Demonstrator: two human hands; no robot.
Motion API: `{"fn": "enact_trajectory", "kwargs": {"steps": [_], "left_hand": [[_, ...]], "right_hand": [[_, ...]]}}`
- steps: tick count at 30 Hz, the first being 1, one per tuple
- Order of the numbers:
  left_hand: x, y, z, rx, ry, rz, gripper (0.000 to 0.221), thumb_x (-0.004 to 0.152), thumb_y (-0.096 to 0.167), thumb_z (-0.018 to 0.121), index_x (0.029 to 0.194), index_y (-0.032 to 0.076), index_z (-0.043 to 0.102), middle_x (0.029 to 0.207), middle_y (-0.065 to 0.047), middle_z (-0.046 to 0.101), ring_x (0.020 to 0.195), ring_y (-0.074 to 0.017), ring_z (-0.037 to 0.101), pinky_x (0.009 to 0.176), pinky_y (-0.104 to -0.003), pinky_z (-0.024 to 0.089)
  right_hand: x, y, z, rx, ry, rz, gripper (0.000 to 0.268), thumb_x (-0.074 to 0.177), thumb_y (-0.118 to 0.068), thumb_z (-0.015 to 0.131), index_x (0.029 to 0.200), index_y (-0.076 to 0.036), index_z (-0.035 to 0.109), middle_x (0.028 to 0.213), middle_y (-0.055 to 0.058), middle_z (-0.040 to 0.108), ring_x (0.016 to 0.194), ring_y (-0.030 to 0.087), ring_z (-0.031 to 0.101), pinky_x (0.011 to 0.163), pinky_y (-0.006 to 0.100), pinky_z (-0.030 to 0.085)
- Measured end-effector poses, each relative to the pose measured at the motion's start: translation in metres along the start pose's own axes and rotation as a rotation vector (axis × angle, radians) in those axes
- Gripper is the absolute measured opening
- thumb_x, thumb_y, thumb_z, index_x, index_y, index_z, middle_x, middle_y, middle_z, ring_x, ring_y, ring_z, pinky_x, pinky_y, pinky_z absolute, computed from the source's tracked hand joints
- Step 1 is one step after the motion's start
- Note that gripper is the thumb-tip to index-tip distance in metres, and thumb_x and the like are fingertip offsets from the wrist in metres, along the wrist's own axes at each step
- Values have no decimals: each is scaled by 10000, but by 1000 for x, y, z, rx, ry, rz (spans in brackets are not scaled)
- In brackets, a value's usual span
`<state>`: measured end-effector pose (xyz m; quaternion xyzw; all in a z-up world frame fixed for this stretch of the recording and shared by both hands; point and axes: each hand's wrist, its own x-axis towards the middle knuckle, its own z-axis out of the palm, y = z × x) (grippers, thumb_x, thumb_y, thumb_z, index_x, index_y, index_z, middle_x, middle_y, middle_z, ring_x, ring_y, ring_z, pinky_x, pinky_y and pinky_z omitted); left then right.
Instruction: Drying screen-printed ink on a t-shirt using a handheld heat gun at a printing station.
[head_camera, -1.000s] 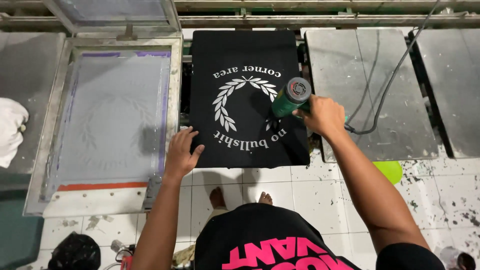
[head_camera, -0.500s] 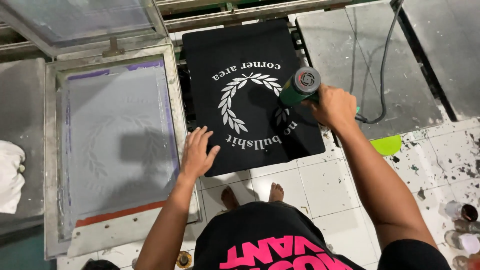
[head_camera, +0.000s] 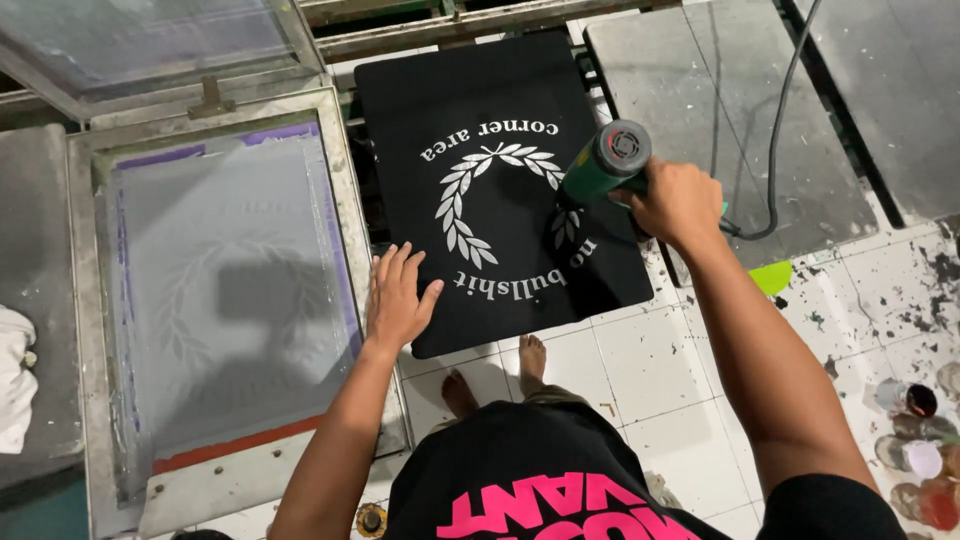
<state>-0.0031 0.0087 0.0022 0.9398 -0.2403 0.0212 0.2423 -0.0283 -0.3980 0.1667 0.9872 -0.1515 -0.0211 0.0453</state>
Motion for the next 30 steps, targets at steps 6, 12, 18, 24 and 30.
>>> {"fn": "enact_trajectory", "kwargs": {"steps": [6, 12, 18, 24, 30], "left_hand": [[2, 1, 5, -28, 22, -33, 612, 1033, 579, 457, 1400, 99, 549, 1489, -160, 502, 1470, -351, 376, 1249, -529, 194], [6, 10, 3, 27, 26, -66, 621, 1027, 575, 466, 1413, 94, 538, 1497, -164, 497, 1475, -354, 372, 1249, -538, 187], [8, 9, -4, 75, 18, -56, 585, 1034, 544, 482, 1407, 100, 562, 1477, -163, 525, 1449, -349, 419, 1246, -570, 185], [6, 4, 3, 73, 73, -48, 563, 1011, 555, 516, 1370, 129, 599, 1453, -137, 557, 1427, -337, 454, 1241, -558, 221], [2, -1, 16, 126, 253, 92, 523, 988, 551, 565, 1304, 146, 661, 1370, -102, 627, 1351, -310, 543, 1198, -510, 334]], "right_hand": [[34, 16, 19, 5, 16, -17, 425, 926, -546, 712, 1002, -129, 704, 824, 108, 728, 811, 411, 761, 659, 527, 592], [1, 5, -33, 61, -242, -50, 447, 906, -524, 686, 1114, -130, 713, 1037, 144, 790, 1050, 428, 745, 873, 570, 583], [29, 22, -23, 84, -242, -78, 525, 893, -606, 646, 1129, -142, 713, 1049, 136, 790, 1071, 421, 738, 900, 559, 580], [80, 25, -7, 158, -46, -149, 450, 946, -511, 710, 1083, -83, 719, 981, 183, 769, 992, 465, 739, 804, 589, 576], [77, 27, -14, 117, -134, -169, 446, 923, -533, 679, 1110, -130, 722, 996, 143, 776, 1002, 436, 747, 815, 569, 584]]}}
